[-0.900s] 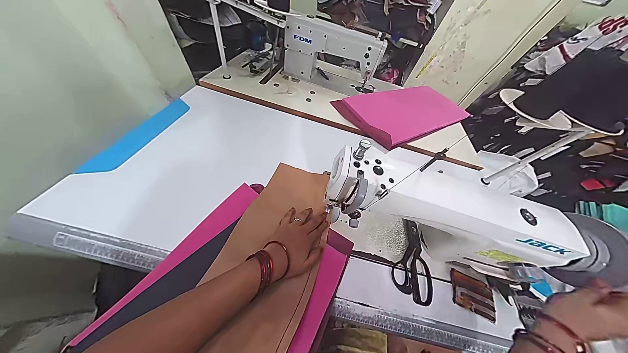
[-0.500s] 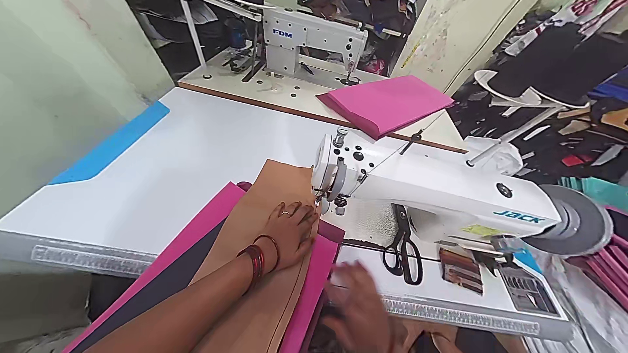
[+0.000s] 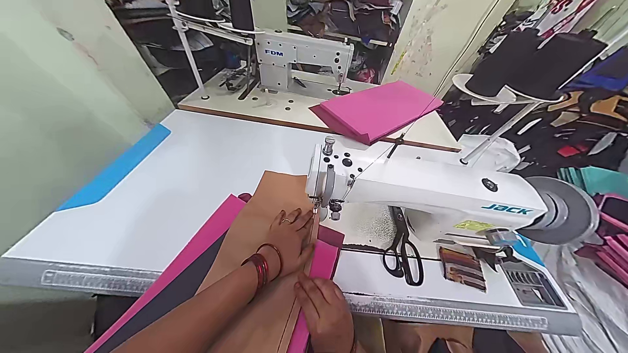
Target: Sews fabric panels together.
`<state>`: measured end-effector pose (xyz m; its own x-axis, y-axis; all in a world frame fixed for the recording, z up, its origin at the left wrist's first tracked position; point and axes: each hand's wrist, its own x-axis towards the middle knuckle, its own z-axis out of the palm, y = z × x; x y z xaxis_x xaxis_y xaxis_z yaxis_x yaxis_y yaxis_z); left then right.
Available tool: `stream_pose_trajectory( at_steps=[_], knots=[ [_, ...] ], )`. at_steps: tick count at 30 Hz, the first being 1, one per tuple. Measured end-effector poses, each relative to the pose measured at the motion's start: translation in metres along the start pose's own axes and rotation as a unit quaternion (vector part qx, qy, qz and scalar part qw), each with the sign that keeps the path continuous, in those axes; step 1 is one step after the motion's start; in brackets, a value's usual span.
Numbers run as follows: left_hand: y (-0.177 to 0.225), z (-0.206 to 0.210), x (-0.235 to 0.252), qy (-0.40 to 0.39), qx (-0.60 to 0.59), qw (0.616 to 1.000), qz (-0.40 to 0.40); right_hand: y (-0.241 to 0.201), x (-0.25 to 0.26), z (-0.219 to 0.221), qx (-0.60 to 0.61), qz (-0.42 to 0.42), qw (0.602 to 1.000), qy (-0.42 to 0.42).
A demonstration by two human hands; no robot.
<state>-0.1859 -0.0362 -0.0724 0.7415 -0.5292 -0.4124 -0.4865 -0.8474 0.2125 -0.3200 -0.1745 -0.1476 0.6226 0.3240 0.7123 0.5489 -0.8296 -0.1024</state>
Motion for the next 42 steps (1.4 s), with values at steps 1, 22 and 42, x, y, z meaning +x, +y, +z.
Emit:
stream_pose_trajectory(
  at_steps=[1, 22, 42],
  knots=[
    [-0.001, 0.000, 0.001, 0.002, -0.002, 1.000, 0.001, 0.000, 0.000, 0.000, -0.001, 0.001, 1.000, -0.003],
    [-0.004, -0.025, 0.040, 0.015, -0.008, 0.999, -0.045, 0.036, 0.031, 0.014, 0.002, 0.056, 0.998, -0.021],
    [-0.026, -0.022, 0.021, 0.079, -0.107, 0.990, 0.048, 0.051, 0.049, 0.023, 0.022, 0.095, 0.993, -0.067]
  ],
)
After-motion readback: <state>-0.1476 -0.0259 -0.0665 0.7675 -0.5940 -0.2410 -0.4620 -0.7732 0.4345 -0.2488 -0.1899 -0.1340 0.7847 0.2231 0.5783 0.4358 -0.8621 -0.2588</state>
